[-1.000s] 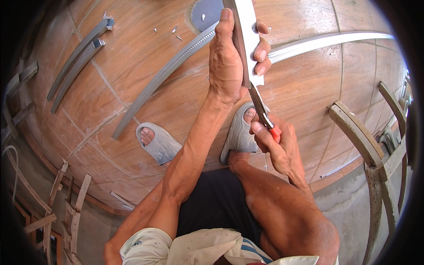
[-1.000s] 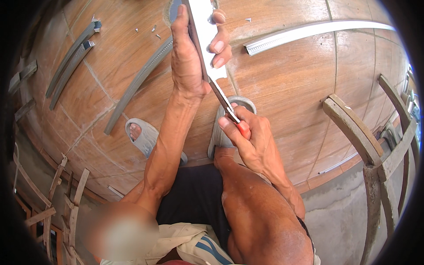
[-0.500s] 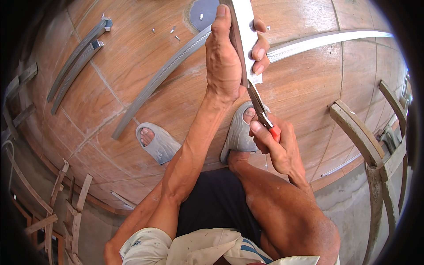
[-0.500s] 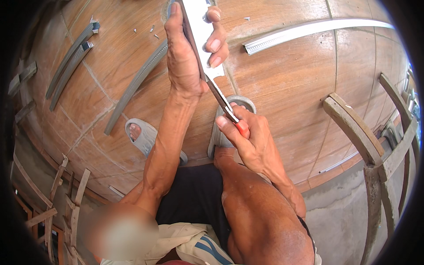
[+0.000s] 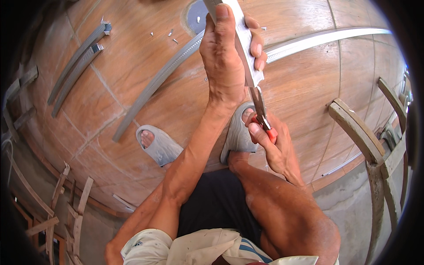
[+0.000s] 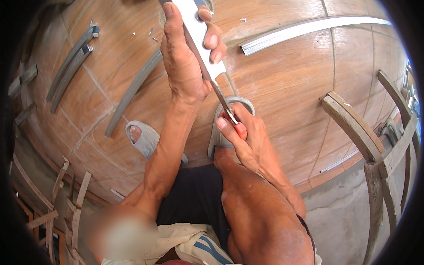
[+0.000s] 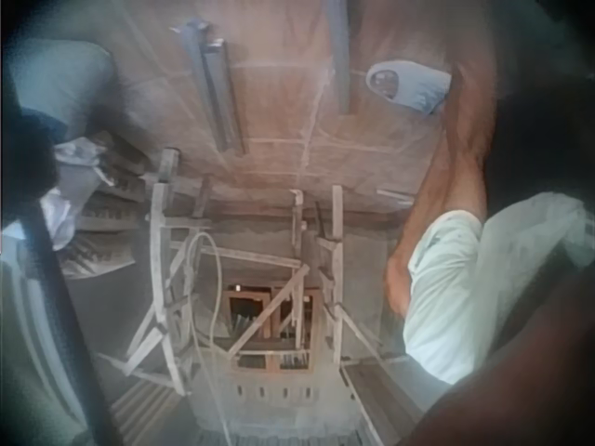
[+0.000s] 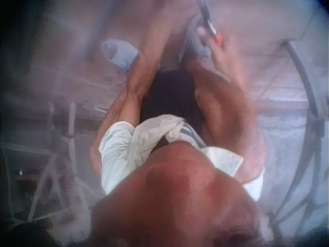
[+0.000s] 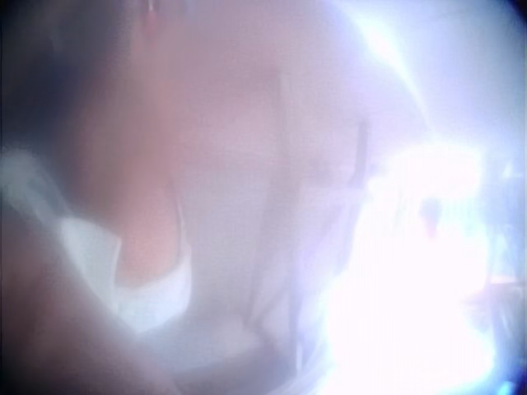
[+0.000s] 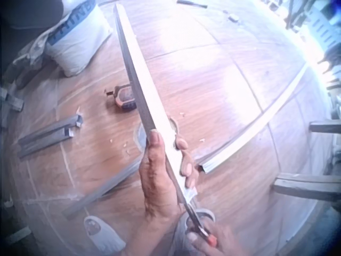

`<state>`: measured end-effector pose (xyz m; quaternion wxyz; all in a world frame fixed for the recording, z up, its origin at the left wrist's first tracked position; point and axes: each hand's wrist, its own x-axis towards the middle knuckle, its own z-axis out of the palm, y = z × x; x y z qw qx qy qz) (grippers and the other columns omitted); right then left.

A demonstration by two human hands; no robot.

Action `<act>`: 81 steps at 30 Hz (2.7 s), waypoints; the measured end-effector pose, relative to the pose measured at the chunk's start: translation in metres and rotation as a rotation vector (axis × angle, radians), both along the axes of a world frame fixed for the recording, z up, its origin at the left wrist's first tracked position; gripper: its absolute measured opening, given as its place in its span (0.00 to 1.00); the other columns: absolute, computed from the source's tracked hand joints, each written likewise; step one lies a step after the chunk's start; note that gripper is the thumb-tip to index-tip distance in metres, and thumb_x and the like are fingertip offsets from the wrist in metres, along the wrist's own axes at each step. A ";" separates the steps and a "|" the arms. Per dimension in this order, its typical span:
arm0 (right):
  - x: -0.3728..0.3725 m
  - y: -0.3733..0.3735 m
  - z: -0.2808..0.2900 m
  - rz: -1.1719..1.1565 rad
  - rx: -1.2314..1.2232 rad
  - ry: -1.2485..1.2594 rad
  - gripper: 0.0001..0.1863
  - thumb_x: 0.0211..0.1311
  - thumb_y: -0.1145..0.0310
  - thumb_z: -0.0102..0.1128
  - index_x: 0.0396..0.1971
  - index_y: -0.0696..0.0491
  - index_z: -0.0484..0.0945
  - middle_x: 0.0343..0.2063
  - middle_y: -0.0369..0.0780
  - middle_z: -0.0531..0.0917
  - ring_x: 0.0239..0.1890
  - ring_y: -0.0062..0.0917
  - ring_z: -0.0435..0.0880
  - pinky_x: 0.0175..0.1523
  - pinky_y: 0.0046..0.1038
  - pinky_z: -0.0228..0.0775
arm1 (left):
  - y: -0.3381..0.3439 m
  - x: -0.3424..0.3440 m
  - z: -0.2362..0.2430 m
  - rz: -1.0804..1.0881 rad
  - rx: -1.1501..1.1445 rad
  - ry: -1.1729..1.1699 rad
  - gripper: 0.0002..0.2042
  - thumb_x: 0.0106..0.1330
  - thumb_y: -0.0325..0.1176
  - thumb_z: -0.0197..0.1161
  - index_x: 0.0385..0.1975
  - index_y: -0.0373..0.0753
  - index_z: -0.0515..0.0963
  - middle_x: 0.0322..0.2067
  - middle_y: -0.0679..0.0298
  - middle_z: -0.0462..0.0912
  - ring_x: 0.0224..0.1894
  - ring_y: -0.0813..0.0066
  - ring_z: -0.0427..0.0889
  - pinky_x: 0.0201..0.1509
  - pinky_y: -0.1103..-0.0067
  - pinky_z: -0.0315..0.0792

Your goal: The person sits on the floor and uses red-handled tin snips to cut a long, silver metal profile into shorter segments. They repeatedly position the snips, cut the profile, and place the cut pieces on the floor.

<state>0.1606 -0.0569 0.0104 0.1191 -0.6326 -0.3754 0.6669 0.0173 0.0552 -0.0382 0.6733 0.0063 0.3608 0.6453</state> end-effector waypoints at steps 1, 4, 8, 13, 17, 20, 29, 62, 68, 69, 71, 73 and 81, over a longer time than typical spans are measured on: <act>0.001 -0.002 0.000 -0.024 0.008 0.010 0.14 0.77 0.61 0.62 0.41 0.59 0.79 0.26 0.42 0.73 0.31 0.26 0.71 0.41 0.32 0.66 | 0.002 0.003 0.003 0.032 -0.003 0.021 0.25 0.84 0.56 0.54 0.64 0.40 0.69 0.39 0.66 0.75 0.26 0.83 0.73 0.23 0.83 0.69; 0.004 -0.001 0.001 -0.045 0.027 -0.032 0.14 0.77 0.60 0.62 0.40 0.59 0.79 0.25 0.41 0.73 0.30 0.26 0.71 0.40 0.31 0.66 | 0.004 0.014 -0.029 0.152 0.292 0.154 0.23 0.83 0.56 0.56 0.57 0.40 0.70 0.39 0.66 0.75 0.26 0.82 0.74 0.26 0.82 0.72; 0.005 0.004 0.004 -0.009 0.061 -0.075 0.15 0.78 0.59 0.59 0.41 0.58 0.81 0.24 0.35 0.76 0.30 0.20 0.72 0.39 0.27 0.65 | 0.002 0.026 -0.027 0.154 0.318 0.292 0.23 0.82 0.58 0.56 0.56 0.43 0.69 0.43 0.65 0.76 0.29 0.82 0.74 0.25 0.80 0.71; 0.002 0.006 0.007 -0.095 0.033 -0.060 0.16 0.78 0.58 0.59 0.39 0.58 0.81 0.23 0.35 0.76 0.29 0.20 0.71 0.38 0.28 0.64 | -0.006 0.034 -0.004 0.086 0.047 0.262 0.21 0.83 0.55 0.56 0.55 0.44 0.66 0.45 0.65 0.77 0.28 0.82 0.74 0.24 0.79 0.70; 0.001 0.005 0.010 -0.156 0.028 -0.068 0.16 0.78 0.59 0.59 0.39 0.59 0.81 0.22 0.34 0.75 0.27 0.19 0.70 0.35 0.26 0.62 | -0.005 0.039 -0.003 0.103 0.026 0.264 0.21 0.83 0.56 0.55 0.55 0.43 0.66 0.45 0.64 0.77 0.26 0.81 0.74 0.24 0.78 0.70; 0.005 0.003 0.006 -0.148 0.029 -0.079 0.15 0.77 0.59 0.60 0.40 0.59 0.81 0.20 0.34 0.75 0.25 0.19 0.71 0.33 0.26 0.62 | -0.004 0.043 -0.005 0.119 0.023 0.285 0.21 0.83 0.56 0.55 0.54 0.42 0.67 0.44 0.63 0.77 0.26 0.81 0.74 0.26 0.77 0.70; 0.007 0.004 0.008 -0.148 -0.007 -0.134 0.14 0.77 0.62 0.63 0.42 0.59 0.84 0.20 0.36 0.77 0.25 0.19 0.73 0.33 0.28 0.65 | -0.005 0.045 -0.011 0.135 0.036 0.306 0.20 0.83 0.54 0.56 0.53 0.42 0.67 0.43 0.64 0.77 0.25 0.80 0.74 0.28 0.76 0.71; 0.007 0.000 -0.007 -0.081 0.008 -0.214 0.14 0.77 0.62 0.64 0.42 0.60 0.82 0.22 0.39 0.79 0.28 0.23 0.77 0.37 0.30 0.70 | -0.006 0.052 -0.014 0.181 -0.025 0.319 0.20 0.83 0.53 0.57 0.53 0.40 0.67 0.43 0.63 0.76 0.27 0.79 0.73 0.29 0.74 0.71; 0.019 -0.005 -0.009 -0.082 0.065 0.015 0.18 0.77 0.56 0.63 0.49 0.57 0.82 0.33 0.41 0.79 0.39 0.24 0.78 0.49 0.29 0.70 | 0.001 0.028 -0.022 0.116 -0.008 0.159 0.24 0.84 0.55 0.49 0.60 0.39 0.64 0.47 0.57 0.80 0.27 0.77 0.77 0.28 0.76 0.75; 0.021 -0.001 -0.004 -0.076 0.033 0.034 0.18 0.77 0.55 0.62 0.50 0.57 0.82 0.33 0.41 0.79 0.39 0.24 0.77 0.50 0.29 0.70 | -0.001 0.022 -0.023 0.112 -0.004 0.141 0.25 0.84 0.56 0.48 0.60 0.38 0.64 0.48 0.56 0.80 0.28 0.77 0.78 0.28 0.76 0.75; 0.024 0.004 0.002 -0.019 0.015 0.018 0.19 0.78 0.54 0.61 0.50 0.56 0.81 0.32 0.40 0.79 0.37 0.25 0.77 0.48 0.29 0.69 | -0.009 0.009 -0.023 0.019 -0.094 0.010 0.29 0.78 0.62 0.57 0.57 0.40 0.68 0.42 0.61 0.79 0.28 0.77 0.78 0.28 0.76 0.75; 0.025 0.009 0.004 0.058 -0.001 0.015 0.19 0.77 0.54 0.61 0.48 0.57 0.82 0.31 0.40 0.78 0.35 0.26 0.76 0.46 0.31 0.69 | -0.012 0.002 -0.022 -0.039 -0.105 -0.030 0.29 0.77 0.63 0.58 0.58 0.41 0.70 0.42 0.63 0.78 0.31 0.77 0.77 0.30 0.77 0.75; 0.011 0.013 0.003 0.123 -0.012 -0.017 0.19 0.76 0.54 0.62 0.45 0.58 0.82 0.26 0.46 0.78 0.31 0.36 0.75 0.42 0.37 0.69 | -0.015 -0.011 -0.024 -0.033 -0.019 0.078 0.24 0.84 0.54 0.47 0.60 0.39 0.71 0.52 0.62 0.81 0.34 0.78 0.72 0.31 0.80 0.71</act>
